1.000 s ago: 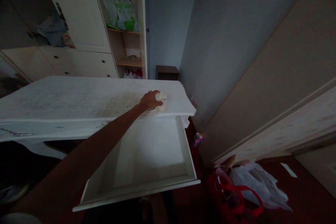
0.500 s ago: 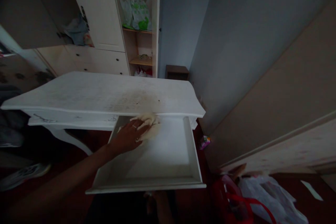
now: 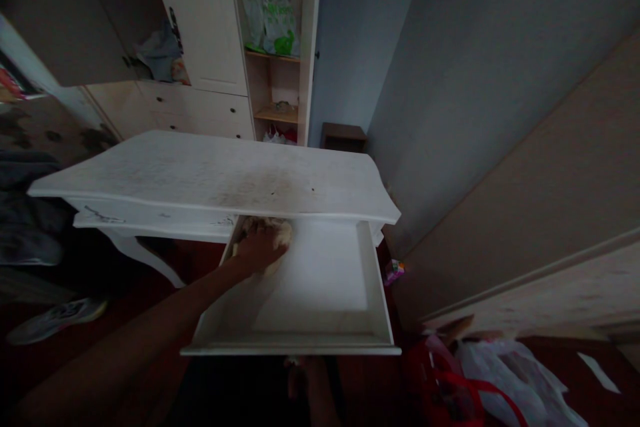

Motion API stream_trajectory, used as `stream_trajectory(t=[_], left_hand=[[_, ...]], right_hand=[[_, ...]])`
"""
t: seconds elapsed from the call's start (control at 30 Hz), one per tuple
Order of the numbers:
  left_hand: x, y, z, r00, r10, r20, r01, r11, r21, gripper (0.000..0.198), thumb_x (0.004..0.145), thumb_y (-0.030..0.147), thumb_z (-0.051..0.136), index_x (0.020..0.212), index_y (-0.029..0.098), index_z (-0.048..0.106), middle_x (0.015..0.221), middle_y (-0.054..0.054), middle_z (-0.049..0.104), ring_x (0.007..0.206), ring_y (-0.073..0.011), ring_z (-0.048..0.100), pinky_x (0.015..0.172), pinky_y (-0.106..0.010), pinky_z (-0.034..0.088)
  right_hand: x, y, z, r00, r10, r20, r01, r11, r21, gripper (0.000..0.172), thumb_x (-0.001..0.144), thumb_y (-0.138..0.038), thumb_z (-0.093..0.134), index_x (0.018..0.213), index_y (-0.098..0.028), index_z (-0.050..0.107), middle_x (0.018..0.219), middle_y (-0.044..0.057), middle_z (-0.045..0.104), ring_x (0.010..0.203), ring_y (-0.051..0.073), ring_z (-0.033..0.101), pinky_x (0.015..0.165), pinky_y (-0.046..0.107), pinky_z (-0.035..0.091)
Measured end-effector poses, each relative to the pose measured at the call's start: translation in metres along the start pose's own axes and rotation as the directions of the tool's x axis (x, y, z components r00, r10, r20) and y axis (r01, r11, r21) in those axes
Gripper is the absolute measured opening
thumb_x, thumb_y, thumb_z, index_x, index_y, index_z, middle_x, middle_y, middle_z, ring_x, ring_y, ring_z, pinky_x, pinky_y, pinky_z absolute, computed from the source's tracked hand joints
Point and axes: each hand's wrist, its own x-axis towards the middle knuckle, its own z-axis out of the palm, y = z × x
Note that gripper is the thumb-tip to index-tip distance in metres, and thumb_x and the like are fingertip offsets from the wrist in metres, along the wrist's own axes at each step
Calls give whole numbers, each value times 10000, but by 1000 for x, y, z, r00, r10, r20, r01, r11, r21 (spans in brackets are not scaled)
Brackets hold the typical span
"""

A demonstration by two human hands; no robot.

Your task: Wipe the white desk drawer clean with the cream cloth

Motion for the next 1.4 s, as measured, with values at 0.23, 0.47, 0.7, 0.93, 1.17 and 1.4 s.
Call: stream_trajectory(t=[0.23,0.47,0.7,0.93,1.17,1.4], left_hand=[[10,4,5,1000,-3,-24,1,999,-53,485,876,387,498,1269,111,562,1314,-213,572,1217,-346,557,913,-446,516],[19,30,15,990,104,-98,-115,987,-113,385,841,338,529,1173,179,640,1262,-139,646,1217,-283,561,1052,-404,434],[34,85,22,969,214,-127,-231,962,-145,377,829,339,533,1128,169,687,1143,-141,696,1092,-284,618,992,-405,468],[40,129,32,948,246,-204,-289,933,-215,394,822,329,552,1147,146,678,1153,-146,699,1109,-285,599,998,-426,455],[41,164,36,910,338,-241,-394,887,-240,369,829,336,574,1131,154,681,1191,-129,687,1150,-275,575,1024,-424,430],[43,168,41,855,461,-239,-507,838,-201,382,835,335,573,1160,164,680,1198,-109,691,1144,-268,579,1043,-421,416]], right_hand=[[1,9,5,1000,2,-25,-1,999,43,645,681,-810,527,702,-194,716,543,44,577,473,169,515,488,304,397],[10,10,4,994,7,111,-12,999,47,707,657,-858,489,678,-181,689,484,28,550,408,134,459,428,258,333],[1,9,4,999,-3,50,1,999,43,706,709,-853,468,721,-184,694,453,-6,499,431,140,472,511,288,392],[-5,18,0,999,0,41,-1,999,41,613,718,-786,551,778,-201,725,553,20,566,499,166,505,537,319,416],[-1,16,-5,996,52,77,-52,999,-1,570,762,-747,541,652,-214,708,465,-2,506,488,178,514,585,343,448],[-12,14,5,994,-111,-9,111,994,17,631,827,-759,443,572,-203,601,471,-14,477,501,152,506,643,316,461]])
